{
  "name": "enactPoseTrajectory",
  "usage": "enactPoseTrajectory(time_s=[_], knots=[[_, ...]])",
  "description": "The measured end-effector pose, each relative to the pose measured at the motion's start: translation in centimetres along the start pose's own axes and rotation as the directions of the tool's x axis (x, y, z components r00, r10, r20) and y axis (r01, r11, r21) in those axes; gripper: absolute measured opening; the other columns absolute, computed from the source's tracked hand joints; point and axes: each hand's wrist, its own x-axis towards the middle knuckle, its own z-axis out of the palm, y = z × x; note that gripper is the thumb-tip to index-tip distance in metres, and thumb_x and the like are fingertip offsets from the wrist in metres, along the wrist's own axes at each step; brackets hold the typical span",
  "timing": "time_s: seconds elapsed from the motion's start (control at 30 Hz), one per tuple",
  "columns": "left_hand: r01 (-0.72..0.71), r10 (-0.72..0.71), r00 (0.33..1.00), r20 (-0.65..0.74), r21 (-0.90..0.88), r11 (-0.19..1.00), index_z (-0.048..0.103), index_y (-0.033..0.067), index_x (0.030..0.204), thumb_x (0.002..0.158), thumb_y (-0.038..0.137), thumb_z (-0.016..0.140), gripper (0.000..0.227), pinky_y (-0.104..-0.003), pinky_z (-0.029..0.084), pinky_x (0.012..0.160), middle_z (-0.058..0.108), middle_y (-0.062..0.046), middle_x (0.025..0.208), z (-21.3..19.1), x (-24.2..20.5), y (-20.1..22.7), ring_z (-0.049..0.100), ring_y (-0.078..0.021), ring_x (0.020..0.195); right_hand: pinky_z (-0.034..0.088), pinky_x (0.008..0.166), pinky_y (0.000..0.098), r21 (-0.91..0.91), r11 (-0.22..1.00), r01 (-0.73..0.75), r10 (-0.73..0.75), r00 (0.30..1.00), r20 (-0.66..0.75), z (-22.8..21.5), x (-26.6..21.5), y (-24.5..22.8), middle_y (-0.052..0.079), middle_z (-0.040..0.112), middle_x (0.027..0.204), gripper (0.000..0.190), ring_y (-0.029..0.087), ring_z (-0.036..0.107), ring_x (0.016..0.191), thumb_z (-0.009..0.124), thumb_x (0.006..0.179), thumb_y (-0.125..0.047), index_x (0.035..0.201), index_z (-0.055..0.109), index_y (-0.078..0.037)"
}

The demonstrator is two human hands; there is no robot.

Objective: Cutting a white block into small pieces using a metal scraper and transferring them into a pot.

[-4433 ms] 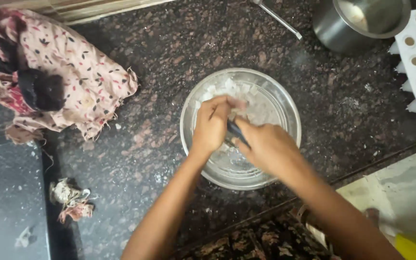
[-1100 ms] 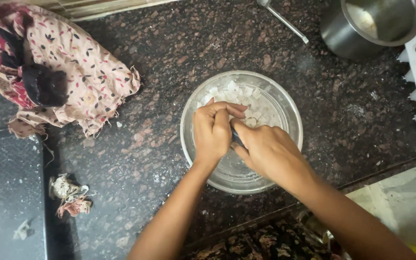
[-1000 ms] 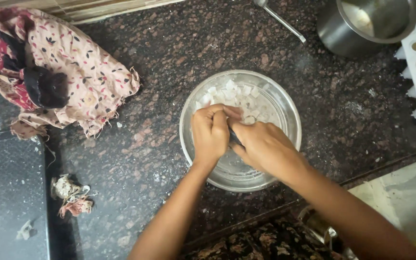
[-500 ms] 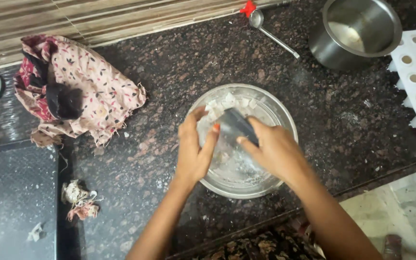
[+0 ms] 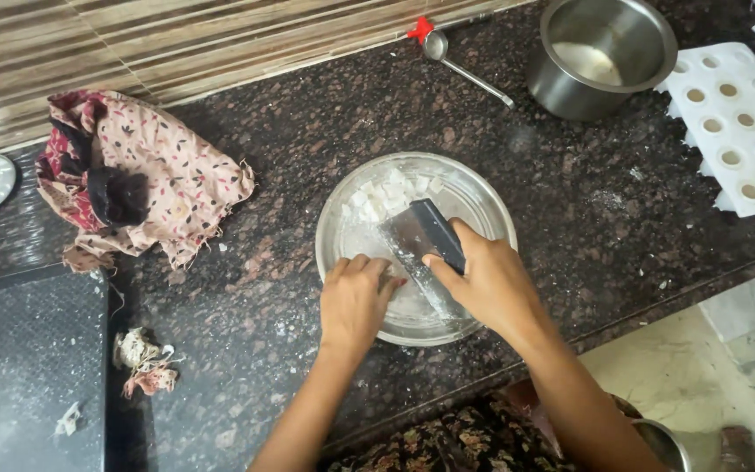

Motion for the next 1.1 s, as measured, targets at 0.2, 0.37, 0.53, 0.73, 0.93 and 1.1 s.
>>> enactPoseTrajectory(time_s=[0.2,0.37,0.53,0.73,0.93,1.1], knots=[[-0.021,0.022,0.997,-0.078,0.015,1.0,0.078,0.0071,0.101,0.088,0.025,0.073,0.022,-0.043,0.052,0.081,0.071,-0.012,0.089,1.3,-0.8,0.1,0.065,-0.034,0.087,0.049,0.046,0.0425,0.01,0.995,0.099,-0.098,0.993,-0.07,0.6,0.0,0.4,0.017,0.066,0.061,0.042,0.031,0.069,0.053,0.075,0.088,-0.03,0.114,0.063,0.001],[-0.024,0.025,0.995,-0.093,0.015,1.0,0.078,0.0072,0.103,0.087,0.022,0.074,0.023,-0.043,0.052,0.08,0.072,-0.011,0.091,0.2,-0.7,0.1,0.065,-0.0334,0.088,0.047,0.046,0.0452,-0.019,1.0,0.006,-0.007,0.999,-0.036,0.0,0.2,-0.9,0.02,0.062,0.054,0.046,0.033,0.067,0.048,0.075,0.087,-0.031,0.119,0.062,-0.001],[0.043,-0.042,0.996,-0.078,0.012,0.999,0.078,0.0091,0.097,0.084,0.025,0.078,0.021,-0.043,0.053,0.081,0.072,-0.012,0.09,-0.3,-0.8,0.0,0.065,-0.0344,0.088,0.047,0.046,0.0448,-0.013,0.999,0.039,-0.04,0.998,-0.052,0.4,0.3,-0.5,0.02,0.062,0.055,0.043,0.033,0.066,0.049,0.076,0.087,-0.031,0.114,0.064,0.001],[-0.012,0.01,0.998,-0.065,-0.023,1.0,0.077,0.011,0.117,0.083,0.018,0.075,0.035,-0.043,0.052,0.077,0.071,-0.013,0.089,-0.2,-1.0,-0.2,0.066,-0.0336,0.084,0.046,0.046,0.0439,-0.018,1.0,0.024,-0.025,0.998,-0.058,0.2,0.3,-0.2,0.019,0.063,0.055,0.04,0.031,0.066,0.047,0.076,0.087,-0.031,0.109,0.065,0.001],[0.082,-0.082,0.997,-0.006,-0.048,0.995,0.076,0.0094,0.102,0.086,0.025,0.077,0.023,-0.042,0.053,0.077,0.073,-0.01,0.088,0.3,-1.0,0.1,0.068,-0.0305,0.083,0.047,0.042,0.0417,-0.022,1.0,-0.022,0.022,1.0,-0.004,-0.1,0.4,-0.7,0.014,0.065,0.057,0.039,0.027,0.067,0.044,0.074,0.088,-0.032,0.107,0.065,0.0],[0.068,-0.072,0.996,-0.055,-0.069,0.995,0.074,0.0087,0.101,0.085,0.022,0.078,0.022,-0.042,0.053,0.079,0.074,-0.01,0.088,0.7,-1.2,0.5,0.068,-0.0328,0.084,0.046,0.043,0.0418,-0.05,0.999,0.019,-0.019,1.0,-0.013,0.0,0.5,-0.9,0.019,0.063,0.054,0.044,0.029,0.065,0.045,0.077,0.086,-0.031,0.113,0.063,0.001]])
